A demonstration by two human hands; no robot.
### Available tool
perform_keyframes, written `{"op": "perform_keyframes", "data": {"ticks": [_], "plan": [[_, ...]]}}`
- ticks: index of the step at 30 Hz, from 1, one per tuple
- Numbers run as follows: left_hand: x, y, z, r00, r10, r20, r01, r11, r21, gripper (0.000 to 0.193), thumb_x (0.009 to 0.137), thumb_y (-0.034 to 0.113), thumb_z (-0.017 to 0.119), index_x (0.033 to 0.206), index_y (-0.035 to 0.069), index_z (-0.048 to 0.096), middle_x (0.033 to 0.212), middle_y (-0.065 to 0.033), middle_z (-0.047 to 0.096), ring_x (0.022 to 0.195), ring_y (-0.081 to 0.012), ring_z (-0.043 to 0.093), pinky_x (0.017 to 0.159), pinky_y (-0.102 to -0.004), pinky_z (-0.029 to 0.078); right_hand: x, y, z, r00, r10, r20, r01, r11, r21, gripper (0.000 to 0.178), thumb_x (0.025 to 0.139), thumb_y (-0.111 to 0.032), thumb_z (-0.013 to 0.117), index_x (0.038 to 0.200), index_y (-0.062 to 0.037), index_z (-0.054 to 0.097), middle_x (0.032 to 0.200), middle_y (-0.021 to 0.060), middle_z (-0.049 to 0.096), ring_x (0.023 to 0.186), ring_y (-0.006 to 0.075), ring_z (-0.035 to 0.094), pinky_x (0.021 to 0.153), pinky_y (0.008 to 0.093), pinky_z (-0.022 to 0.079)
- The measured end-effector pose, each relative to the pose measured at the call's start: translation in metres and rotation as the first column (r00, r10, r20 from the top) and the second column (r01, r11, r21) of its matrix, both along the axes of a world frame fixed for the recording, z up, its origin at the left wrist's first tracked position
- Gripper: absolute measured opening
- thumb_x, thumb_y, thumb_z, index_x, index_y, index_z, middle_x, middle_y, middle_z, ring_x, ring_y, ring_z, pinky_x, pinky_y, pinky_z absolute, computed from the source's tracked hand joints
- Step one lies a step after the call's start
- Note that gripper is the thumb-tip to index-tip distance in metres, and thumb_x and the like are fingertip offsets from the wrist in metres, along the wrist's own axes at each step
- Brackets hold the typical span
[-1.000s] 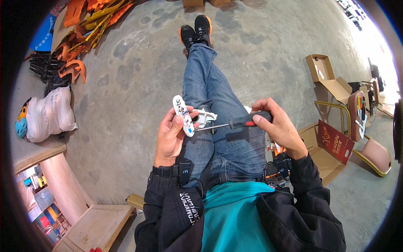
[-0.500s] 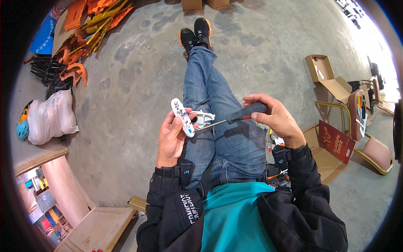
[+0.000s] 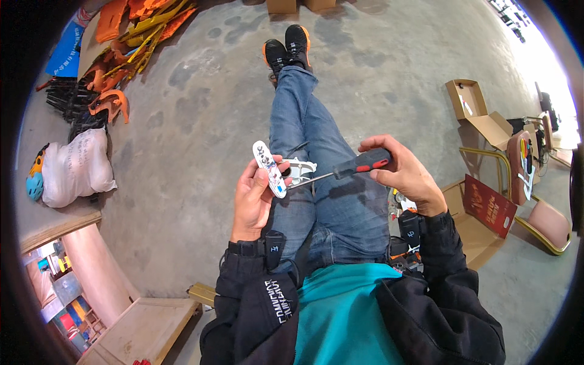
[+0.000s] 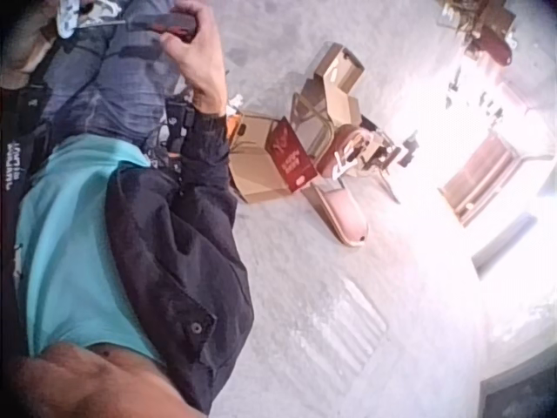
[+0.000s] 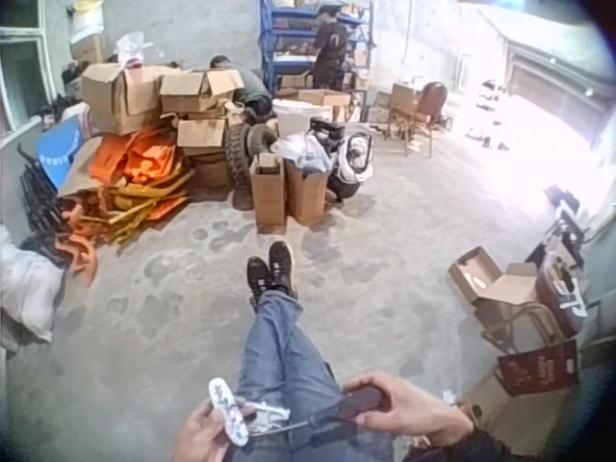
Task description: Repairing or disassembling a small white electronic component using a screwdriver while seated.
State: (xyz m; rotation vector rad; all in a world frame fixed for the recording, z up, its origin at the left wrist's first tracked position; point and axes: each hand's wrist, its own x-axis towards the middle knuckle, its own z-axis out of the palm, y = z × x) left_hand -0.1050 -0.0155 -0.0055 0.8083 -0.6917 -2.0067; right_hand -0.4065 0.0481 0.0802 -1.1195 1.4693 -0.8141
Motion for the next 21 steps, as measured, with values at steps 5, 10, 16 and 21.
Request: {"op": "perform_keyframes", "data": {"ticks": [5, 10, 16, 21], "plan": [[-0.001, 0.000, 0.001, 1.000, 0.000, 0.019, 0.000, 1.000, -0.008, 0.045, 0.098, 0.024, 0.057, 0.132, -0.002, 0.045, 0.129, -0.0182, 0.055, 0.120, -0.0304, 0.058, 0.095, -0.0468, 0.056, 0.009, -0.009, 0.014, 0.998, -0.036, -0.051, 0.048, 0.965, 0.257, 0.030, 0.096, -0.020, 0.057, 0.120, -0.0030, 0.062, 0.111, 0.0081, 0.064, 0.094, 0.0108, 0.059, 0.076, 0.0258, 0.049], [0.002, 0.001, -0.003, 1.000, -0.006, 0.014, 0.007, 0.999, -0.033, 0.047, 0.098, 0.025, 0.058, 0.134, -0.001, 0.044, 0.129, -0.0181, 0.055, 0.120, -0.0308, 0.058, 0.094, -0.0470, 0.057, 0.008, -0.006, -0.002, 0.996, -0.073, -0.048, 0.074, 0.997, 0.026, 0.030, 0.096, -0.020, 0.057, 0.119, -0.0029, 0.062, 0.109, 0.0069, 0.064, 0.087, 0.0113, 0.059, 0.071, 0.0258, 0.049], [0.000, 0.002, -0.005, 1.000, 0.006, 0.008, -0.006, 1.000, -0.013, 0.046, 0.098, 0.024, 0.057, 0.134, -0.001, 0.044, 0.130, -0.0181, 0.055, 0.120, -0.0306, 0.058, 0.094, -0.0471, 0.056, 0.004, -0.002, -0.007, 0.999, -0.012, -0.033, 0.016, 0.992, 0.124, 0.037, 0.093, -0.028, 0.065, 0.119, -0.0025, 0.059, 0.089, 0.0039, 0.066, 0.074, 0.0118, 0.061, 0.067, 0.0252, 0.049], [0.000, -0.002, 0.000, 0.999, 0.011, 0.030, -0.011, 1.000, -0.001, 0.044, 0.099, 0.023, 0.056, 0.133, -0.002, 0.044, 0.129, -0.0179, 0.055, 0.119, -0.0299, 0.058, 0.095, -0.0448, 0.056, -0.003, -0.007, -0.021, 0.997, -0.043, 0.070, 0.023, 0.965, 0.262, 0.031, 0.098, -0.025, 0.058, 0.119, -0.0018, 0.060, 0.086, 0.0031, 0.066, 0.063, 0.0087, 0.054, 0.061, 0.0231, 0.047]]}}
